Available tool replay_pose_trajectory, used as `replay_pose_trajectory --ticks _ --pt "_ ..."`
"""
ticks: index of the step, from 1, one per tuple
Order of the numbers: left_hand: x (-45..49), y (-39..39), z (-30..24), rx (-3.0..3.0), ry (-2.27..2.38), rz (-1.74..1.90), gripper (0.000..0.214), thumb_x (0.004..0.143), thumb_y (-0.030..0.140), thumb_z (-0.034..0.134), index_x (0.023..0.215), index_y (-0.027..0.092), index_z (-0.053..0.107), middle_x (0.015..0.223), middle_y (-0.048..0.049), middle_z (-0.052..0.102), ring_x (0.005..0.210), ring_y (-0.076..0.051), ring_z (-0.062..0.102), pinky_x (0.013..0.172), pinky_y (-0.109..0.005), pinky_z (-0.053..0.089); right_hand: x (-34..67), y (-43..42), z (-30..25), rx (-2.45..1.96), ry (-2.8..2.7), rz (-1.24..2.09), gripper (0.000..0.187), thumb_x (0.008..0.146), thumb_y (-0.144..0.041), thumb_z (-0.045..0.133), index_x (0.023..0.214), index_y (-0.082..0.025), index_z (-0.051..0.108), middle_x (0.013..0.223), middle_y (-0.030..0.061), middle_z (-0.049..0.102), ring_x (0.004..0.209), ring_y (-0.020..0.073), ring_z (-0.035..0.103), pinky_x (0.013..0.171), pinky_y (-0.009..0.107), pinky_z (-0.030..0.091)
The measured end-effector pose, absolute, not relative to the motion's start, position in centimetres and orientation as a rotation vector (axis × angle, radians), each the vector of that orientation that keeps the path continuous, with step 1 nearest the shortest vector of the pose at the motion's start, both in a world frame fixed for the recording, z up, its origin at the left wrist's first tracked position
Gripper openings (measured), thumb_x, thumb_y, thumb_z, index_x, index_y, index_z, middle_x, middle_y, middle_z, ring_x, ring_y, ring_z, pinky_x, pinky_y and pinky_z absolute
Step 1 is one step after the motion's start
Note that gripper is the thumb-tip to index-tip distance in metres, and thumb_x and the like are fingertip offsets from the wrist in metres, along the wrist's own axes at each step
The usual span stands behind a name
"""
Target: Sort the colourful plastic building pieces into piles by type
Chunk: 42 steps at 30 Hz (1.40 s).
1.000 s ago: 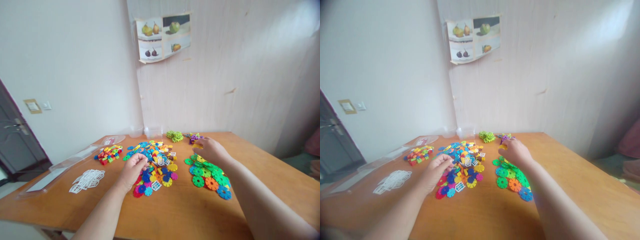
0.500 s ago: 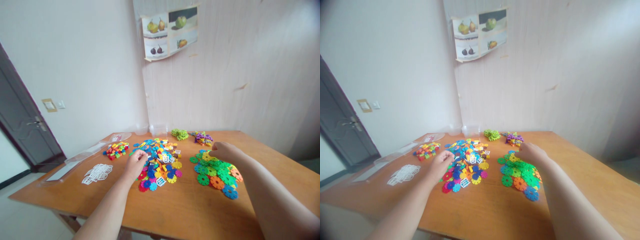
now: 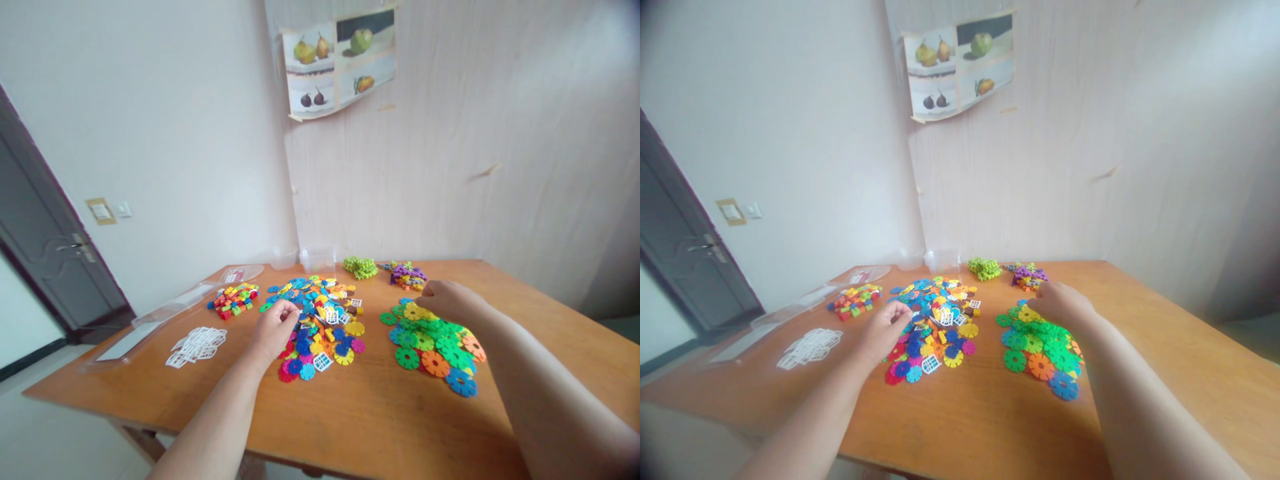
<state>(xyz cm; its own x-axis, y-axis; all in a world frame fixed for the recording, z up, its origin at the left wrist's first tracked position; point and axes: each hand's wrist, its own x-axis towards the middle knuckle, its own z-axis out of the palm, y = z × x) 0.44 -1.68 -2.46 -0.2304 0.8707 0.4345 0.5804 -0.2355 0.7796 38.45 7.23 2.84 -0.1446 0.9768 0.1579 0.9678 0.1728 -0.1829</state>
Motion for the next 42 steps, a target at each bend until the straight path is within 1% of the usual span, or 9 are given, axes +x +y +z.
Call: replay_pose_trajectory --ticks 4,7,12,15,18,28,32,36,42 --pt "0.8 -1.7 -2.6 1.877 1.713 1.431 0.017 0.082 0.036 0.061 0.088 0.021 0.067 0.090 -0.0031 0.069 0.087 -0.020 0.063 0.084 -0.032 0.049 36.8 6.3 3.5 -1.805 -2.188 0.012 0.030 0.082 -0.039 0.050 0.092 -0.021 0.071 0.087 0.0100 0.072 0.078 0.0246 0.064 0.060 0.030 0.037" --pt "1.3 -1.8 -2.7 2.025 1.732 1.374 0.022 0.083 0.031 0.062 0.101 0.023 0.070 0.107 -0.0056 0.070 0.105 -0.023 0.062 0.099 -0.038 0.046 35.1 5.5 3.6 -1.728 -2.203 0.009 0.029 0.085 -0.038 0.047 0.092 -0.022 0.071 0.092 0.0086 0.073 0.079 0.0227 0.065 0.060 0.029 0.036" --pt "2.5 -2.2 -2.6 2.355 1.683 1.152 0.042 0.088 0.031 0.059 0.129 0.030 0.065 0.137 -0.0056 0.060 0.130 -0.026 0.048 0.114 -0.044 0.032 32.1 3.9 2.9 -1.615 -2.271 0.010 0.025 0.087 -0.034 0.049 0.095 -0.022 0.069 0.094 0.0076 0.073 0.082 0.0214 0.066 0.061 0.028 0.035" --pt "2.9 -2.4 -2.7 2.435 1.741 0.985 0.047 0.090 0.036 0.058 0.136 0.036 0.059 0.147 -0.0030 0.052 0.138 -0.030 0.039 0.116 -0.051 0.026 30.8 3.1 2.3 -1.566 -2.328 0.010 0.025 0.088 -0.034 0.048 0.097 -0.023 0.068 0.094 0.0075 0.074 0.083 0.0221 0.066 0.061 0.028 0.034" --pt "2.8 -2.4 -3.0 2.439 1.813 0.898 0.044 0.089 0.040 0.060 0.133 0.036 0.062 0.145 -0.0038 0.054 0.136 -0.033 0.039 0.113 -0.053 0.026 29.9 2.4 1.9 -1.526 -2.377 0.003 0.026 0.089 -0.033 0.046 0.099 -0.023 0.068 0.097 0.0080 0.073 0.085 0.0227 0.067 0.064 0.029 0.036" --pt "1.9 -2.1 -3.0 2.386 1.976 0.979 0.016 0.088 0.036 0.059 0.095 0.024 0.068 0.108 -0.0061 0.067 0.110 -0.026 0.057 0.098 -0.040 0.040 29.0 1.7 1.3 -1.485 -2.472 -0.009 0.029 0.091 -0.035 0.044 0.101 -0.022 0.068 0.099 0.0101 0.074 0.092 0.0261 0.068 0.070 0.031 0.040" --pt "1.9 -1.9 -2.9 2.431 1.962 1.021 0.030 0.092 0.037 0.054 0.117 0.024 0.065 0.124 -0.0076 0.064 0.120 -0.026 0.053 0.105 -0.041 0.038 28.7 1.5 1.1 -1.489 -2.484 -0.013 0.030 0.091 -0.035 0.043 0.103 -0.023 0.068 0.100 0.0095 0.074 0.093 0.0259 0.068 0.070 0.031 0.041" --pt "2.5 -1.9 -3.0 2.521 1.980 0.874 0.047 0.096 0.044 0.048 0.141 0.034 0.052 0.148 -0.0030 0.051 0.140 -0.029 0.036 0.115 -0.049 0.027 28.3 1.4 0.9 -1.499 -2.500 -0.013 0.029 0.089 -0.033 0.045 0.104 -0.023 0.068 0.101 0.0096 0.074 0.093 0.0256 0.068 0.070 0.030 0.041" --pt "3.3 -2.0 -3.1 2.568 1.988 0.731 0.040 0.096 0.048 0.047 0.134 0.043 0.058 0.144 0.0014 0.056 0.139 -0.032 0.037 0.112 -0.057 0.028 27.9 1.2 0.7 -1.491 -2.510 -0.024 0.029 0.089 -0.032 0.046 0.104 -0.022 0.069 0.102 0.0102 0.075 0.092 0.0257 0.069 0.070 0.030 0.041"
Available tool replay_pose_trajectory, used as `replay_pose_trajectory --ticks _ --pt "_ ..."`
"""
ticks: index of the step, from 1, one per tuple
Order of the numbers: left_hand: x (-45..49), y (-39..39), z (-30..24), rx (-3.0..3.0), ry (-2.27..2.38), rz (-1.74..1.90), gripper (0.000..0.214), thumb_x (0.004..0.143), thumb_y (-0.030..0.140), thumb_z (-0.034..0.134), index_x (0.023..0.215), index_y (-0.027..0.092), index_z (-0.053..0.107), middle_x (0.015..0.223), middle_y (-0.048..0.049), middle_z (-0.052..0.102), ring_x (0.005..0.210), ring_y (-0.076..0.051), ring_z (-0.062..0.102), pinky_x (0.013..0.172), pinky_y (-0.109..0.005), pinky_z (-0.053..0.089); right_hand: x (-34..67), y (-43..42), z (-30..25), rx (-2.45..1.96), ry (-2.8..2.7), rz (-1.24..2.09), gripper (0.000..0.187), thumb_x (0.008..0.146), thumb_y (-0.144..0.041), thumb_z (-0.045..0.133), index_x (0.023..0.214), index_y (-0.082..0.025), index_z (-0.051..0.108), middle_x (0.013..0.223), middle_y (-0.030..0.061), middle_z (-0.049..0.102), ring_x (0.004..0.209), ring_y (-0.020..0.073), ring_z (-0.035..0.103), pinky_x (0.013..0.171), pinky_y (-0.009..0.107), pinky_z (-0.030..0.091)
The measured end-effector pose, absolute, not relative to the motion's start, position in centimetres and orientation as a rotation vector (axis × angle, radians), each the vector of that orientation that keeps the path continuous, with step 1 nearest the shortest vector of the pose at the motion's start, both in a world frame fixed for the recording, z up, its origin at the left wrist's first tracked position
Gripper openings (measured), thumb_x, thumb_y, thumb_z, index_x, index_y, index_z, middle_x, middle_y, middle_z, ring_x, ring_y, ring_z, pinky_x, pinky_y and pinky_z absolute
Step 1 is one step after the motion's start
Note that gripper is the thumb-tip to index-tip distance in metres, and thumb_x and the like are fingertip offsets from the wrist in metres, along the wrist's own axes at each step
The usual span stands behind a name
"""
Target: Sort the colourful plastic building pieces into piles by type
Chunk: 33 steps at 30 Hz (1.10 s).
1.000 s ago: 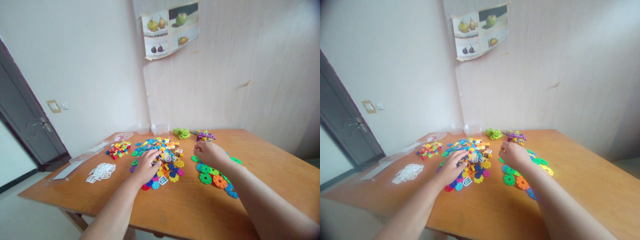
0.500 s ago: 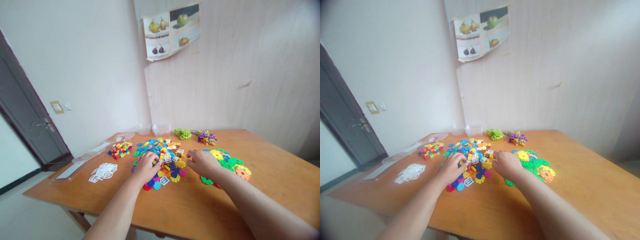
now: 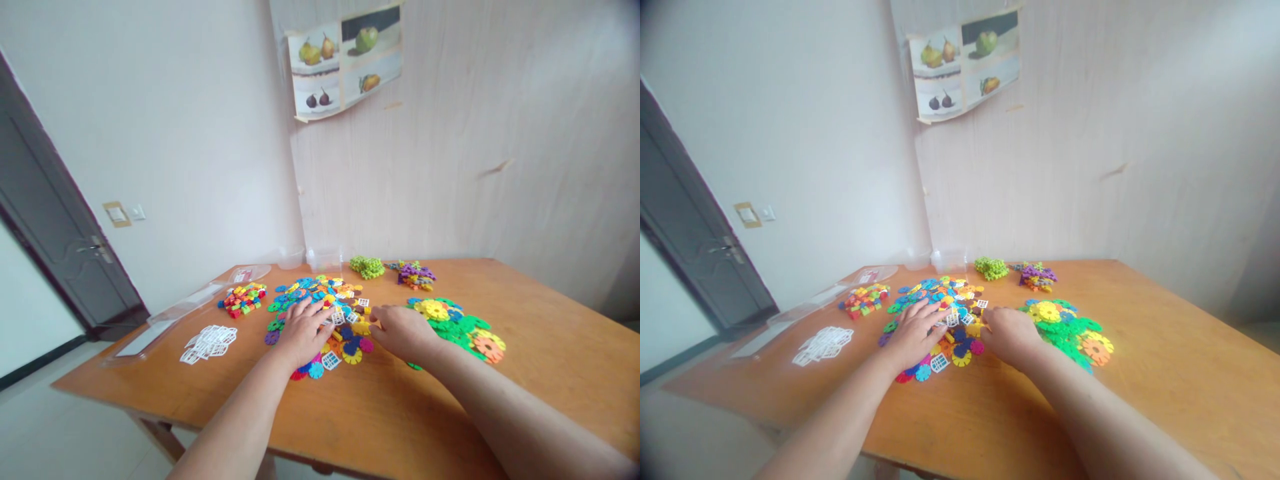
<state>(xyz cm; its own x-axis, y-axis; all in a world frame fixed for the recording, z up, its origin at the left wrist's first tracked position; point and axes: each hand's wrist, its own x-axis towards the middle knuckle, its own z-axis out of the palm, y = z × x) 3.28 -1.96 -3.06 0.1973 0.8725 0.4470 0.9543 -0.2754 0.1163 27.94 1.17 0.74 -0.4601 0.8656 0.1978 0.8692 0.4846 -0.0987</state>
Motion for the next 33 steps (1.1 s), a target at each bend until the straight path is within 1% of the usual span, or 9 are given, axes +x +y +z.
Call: replay_pose_trajectory --ticks 3,6,9,12,17,22,27,30,33 --pt "3.2 -1.9 -3.0 -2.274 -1.703 -0.728 0.036 0.095 0.044 0.051 0.128 0.038 0.064 0.136 -0.0014 0.061 0.132 -0.031 0.043 0.110 -0.054 0.033 27.9 1.2 0.6 -1.480 -2.511 -0.024 0.029 0.090 -0.033 0.046 0.104 -0.022 0.068 0.101 0.0101 0.075 0.091 0.0251 0.069 0.068 0.030 0.040" --pt "3.1 -1.7 -2.9 -2.294 -1.640 -0.869 0.031 0.096 0.037 0.050 0.120 0.029 0.069 0.128 -0.0062 0.062 0.123 -0.026 0.051 0.107 -0.045 0.040 27.8 1.1 0.4 -1.449 -2.516 -0.022 0.029 0.091 -0.036 0.047 0.104 -0.022 0.068 0.102 0.0091 0.075 0.091 0.0247 0.069 0.067 0.029 0.039" --pt "2.9 -1.4 -3.0 -2.285 -1.613 -1.053 0.024 0.095 0.029 0.051 0.110 0.023 0.069 0.120 -0.0079 0.061 0.117 -0.022 0.056 0.103 -0.038 0.045 27.5 0.9 0.0 -1.401 -2.515 -0.029 0.029 0.092 -0.036 0.046 0.105 -0.022 0.068 0.101 0.0087 0.075 0.091 0.0246 0.069 0.066 0.029 0.038" --pt "2.6 -1.2 -3.1 -2.220 -1.621 -1.195 0.016 0.089 0.019 0.056 0.101 0.021 0.066 0.114 -0.0075 0.060 0.112 -0.020 0.058 0.101 -0.036 0.046 27.0 0.6 -0.4 -1.365 -2.520 -0.029 0.029 0.094 -0.036 0.043 0.099 -0.022 0.068 0.097 0.0089 0.075 0.088 0.0241 0.070 0.064 0.029 0.036" --pt "1.6 -0.9 -3.5 -2.072 -1.701 -1.337 0.017 0.082 0.009 0.056 0.093 0.021 0.060 0.103 -0.0051 0.062 0.103 -0.020 0.060 0.096 -0.035 0.048 26.4 0.2 -0.7 -1.452 -2.543 0.017 0.031 0.094 -0.038 0.042 0.082 -0.022 0.066 0.088 0.0089 0.076 0.078 0.0228 0.071 0.057 0.027 0.030" --pt "0.5 -0.3 -4.0 -1.942 -1.883 -1.539 0.021 0.085 0.013 0.055 0.103 0.023 0.058 0.107 -0.0048 0.067 0.103 -0.019 0.063 0.094 -0.036 0.049 26.2 0.2 -0.8 -1.524 -2.547 0.046 0.033 0.093 -0.037 0.041 0.084 -0.021 0.068 0.092 0.0122 0.077 0.082 0.0248 0.072 0.057 0.027 0.031" --pt "-0.3 0.1 -4.4 -1.894 -1.911 -1.826 0.037 0.084 0.012 0.058 0.120 0.022 0.052 0.116 -0.0086 0.067 0.107 -0.018 0.065 0.094 -0.034 0.049 26.2 0.2 -0.9 -1.567 -2.559 0.100 0.035 0.092 -0.038 0.041 0.083 -0.021 0.070 0.094 0.0130 0.077 0.086 0.0269 0.072 0.059 0.028 0.035" --pt "-0.9 0.2 -4.5 -1.876 -1.942 -1.868 0.039 0.084 0.015 0.059 0.122 0.022 0.051 0.109 -0.0080 0.069 0.096 -0.018 0.068 0.087 -0.032 0.051 26.0 0.4 -1.2 -1.588 -2.539 0.187 0.036 0.091 -0.039 0.041 0.083 -0.021 0.071 0.095 0.0135 0.076 0.088 0.0274 0.071 0.061 0.029 0.037" --pt "-1.8 0.3 -4.6 -1.799 -2.001 -1.847 0.038 0.085 0.020 0.061 0.121 0.021 0.051 0.100 -0.0061 0.070 0.084 -0.017 0.068 0.078 -0.030 0.052 25.9 0.6 -1.4 -1.599 -2.500 0.267 0.043 0.094 -0.042 0.036 0.084 -0.020 0.071 0.096 0.0150 0.076 0.088 0.0282 0.071 0.063 0.031 0.039"
